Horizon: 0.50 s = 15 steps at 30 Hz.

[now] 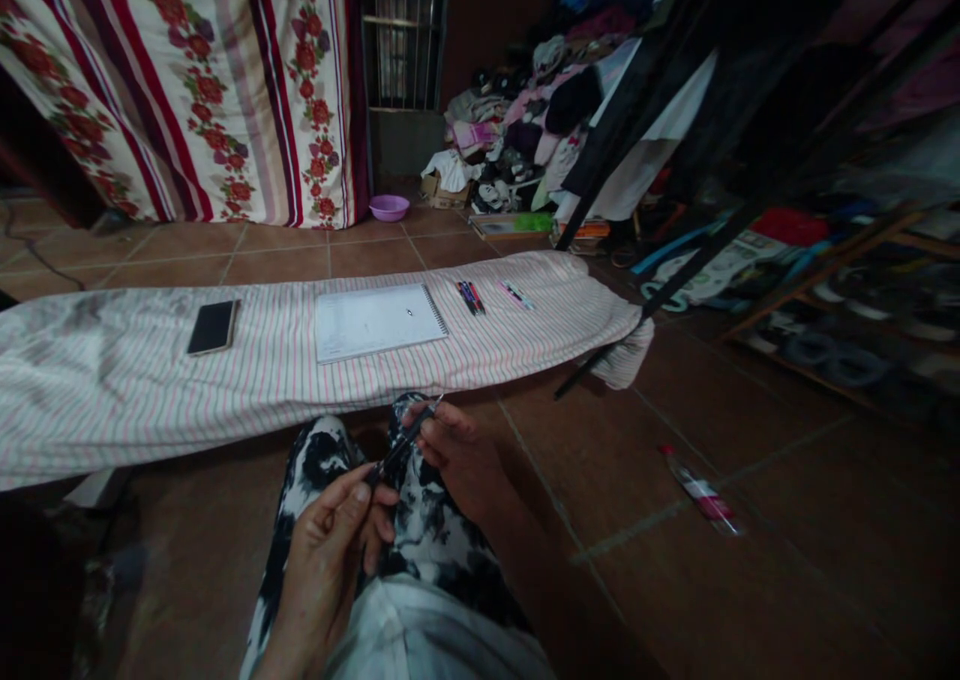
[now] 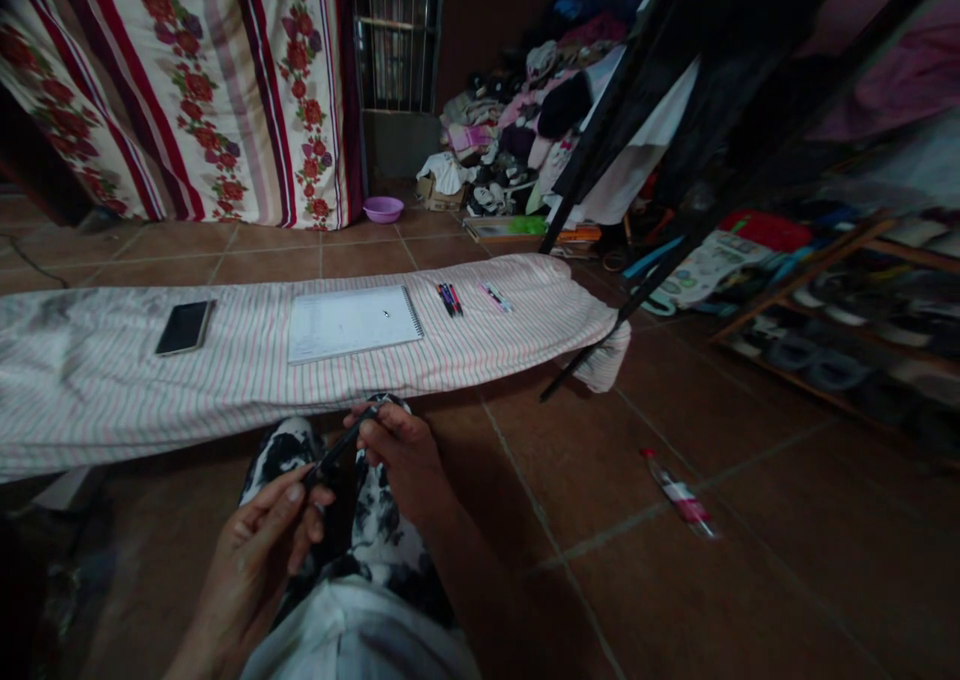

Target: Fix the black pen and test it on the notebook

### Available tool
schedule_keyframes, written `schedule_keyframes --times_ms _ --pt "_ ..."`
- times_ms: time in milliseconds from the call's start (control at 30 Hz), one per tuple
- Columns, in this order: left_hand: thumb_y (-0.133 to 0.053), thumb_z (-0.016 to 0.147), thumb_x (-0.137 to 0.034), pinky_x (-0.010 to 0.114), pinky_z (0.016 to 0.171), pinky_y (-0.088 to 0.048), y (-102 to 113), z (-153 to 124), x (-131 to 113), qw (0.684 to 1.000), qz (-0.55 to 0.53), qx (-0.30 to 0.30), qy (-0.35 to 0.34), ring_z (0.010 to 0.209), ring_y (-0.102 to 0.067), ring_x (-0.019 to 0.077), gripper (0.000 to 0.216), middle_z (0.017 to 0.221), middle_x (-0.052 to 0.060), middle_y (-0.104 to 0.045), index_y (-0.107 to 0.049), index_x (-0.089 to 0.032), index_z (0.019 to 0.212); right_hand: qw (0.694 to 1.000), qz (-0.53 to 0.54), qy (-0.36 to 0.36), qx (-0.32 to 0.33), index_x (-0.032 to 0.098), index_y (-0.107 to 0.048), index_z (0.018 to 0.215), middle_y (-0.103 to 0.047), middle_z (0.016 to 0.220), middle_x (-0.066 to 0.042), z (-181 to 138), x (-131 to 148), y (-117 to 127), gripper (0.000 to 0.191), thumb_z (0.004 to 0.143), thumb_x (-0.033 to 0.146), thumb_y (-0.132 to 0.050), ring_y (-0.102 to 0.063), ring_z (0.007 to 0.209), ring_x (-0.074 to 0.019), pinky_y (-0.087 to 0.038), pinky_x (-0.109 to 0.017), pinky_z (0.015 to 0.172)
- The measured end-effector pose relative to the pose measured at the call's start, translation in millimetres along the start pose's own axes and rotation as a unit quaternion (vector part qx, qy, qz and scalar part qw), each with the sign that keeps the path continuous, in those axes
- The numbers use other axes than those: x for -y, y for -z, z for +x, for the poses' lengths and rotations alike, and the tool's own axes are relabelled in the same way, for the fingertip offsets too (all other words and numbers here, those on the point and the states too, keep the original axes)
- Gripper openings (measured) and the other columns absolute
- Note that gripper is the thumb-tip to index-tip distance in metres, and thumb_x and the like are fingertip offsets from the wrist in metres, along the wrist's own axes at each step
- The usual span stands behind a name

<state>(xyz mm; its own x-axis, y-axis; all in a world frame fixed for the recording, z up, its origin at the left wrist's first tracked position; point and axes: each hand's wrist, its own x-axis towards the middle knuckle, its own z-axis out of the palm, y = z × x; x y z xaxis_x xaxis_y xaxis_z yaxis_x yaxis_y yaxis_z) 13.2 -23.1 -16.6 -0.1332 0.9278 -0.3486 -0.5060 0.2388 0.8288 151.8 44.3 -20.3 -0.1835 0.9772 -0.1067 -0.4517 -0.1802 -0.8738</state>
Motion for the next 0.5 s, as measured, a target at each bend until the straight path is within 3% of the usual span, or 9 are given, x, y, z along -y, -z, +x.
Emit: schedule_keyframes --times_ms 133,300,433,500 --pt "-0.077 0.062 -0.034 0.016 0.036 -0.034 1.9 0.6 3.9 1.000 0.001 -0.001 -0.007 0.041 -0.049 0.0064 0.037 0.070 0.007 -0.069 -0.069 -0.014 0.092 1.000 -0.009 0.022 -0.005 0.019 -0.065 0.077 -0.059 0.070 0.001 1.4 -1.5 0.0 0.018 0.069 0.033 -0.071 -0.038 0.052 -0.0075 -0.027 -0.023 0.048" --pt "-0.075 0.066 -0.034 0.017 0.037 -0.036 4.7 1.3 8.8 1.000 0.011 0.000 -0.018 0.040 -0.048 0.0054 0.036 0.072 0.007 -0.069 -0.069 -0.014 0.095 0.999 -0.024 0.039 -0.014 0.018 -0.060 0.072 -0.043 0.051 0.007 2.7 -5.2 -2.6 0.019 0.069 0.035 -0.070 -0.032 0.047 -0.0070 -0.023 -0.023 0.047" --pt "-0.075 0.066 -0.034 0.017 0.037 -0.036 3.5 0.7 6.3 1.000 0.010 0.004 -0.018 0.039 -0.047 0.0052 0.035 0.072 0.006 -0.069 -0.069 -0.014 0.094 0.998 -0.027 0.046 -0.020 0.018 -0.059 0.069 -0.044 0.051 0.006 1.8 -6.3 -4.0 0.021 0.069 0.036 -0.070 -0.034 0.047 -0.0071 -0.025 -0.023 0.047" --pt "-0.076 0.065 -0.033 0.017 0.036 -0.036 2.2 -0.7 3.4 1.000 0.006 0.009 -0.012 0.040 -0.048 0.0058 0.034 0.070 0.006 -0.069 -0.069 -0.014 0.092 0.999 -0.011 0.034 -0.015 0.019 -0.062 0.075 -0.052 0.059 0.004 0.5 -4.8 -3.8 0.021 0.069 0.037 -0.070 -0.037 0.050 -0.0073 -0.027 -0.023 0.047"
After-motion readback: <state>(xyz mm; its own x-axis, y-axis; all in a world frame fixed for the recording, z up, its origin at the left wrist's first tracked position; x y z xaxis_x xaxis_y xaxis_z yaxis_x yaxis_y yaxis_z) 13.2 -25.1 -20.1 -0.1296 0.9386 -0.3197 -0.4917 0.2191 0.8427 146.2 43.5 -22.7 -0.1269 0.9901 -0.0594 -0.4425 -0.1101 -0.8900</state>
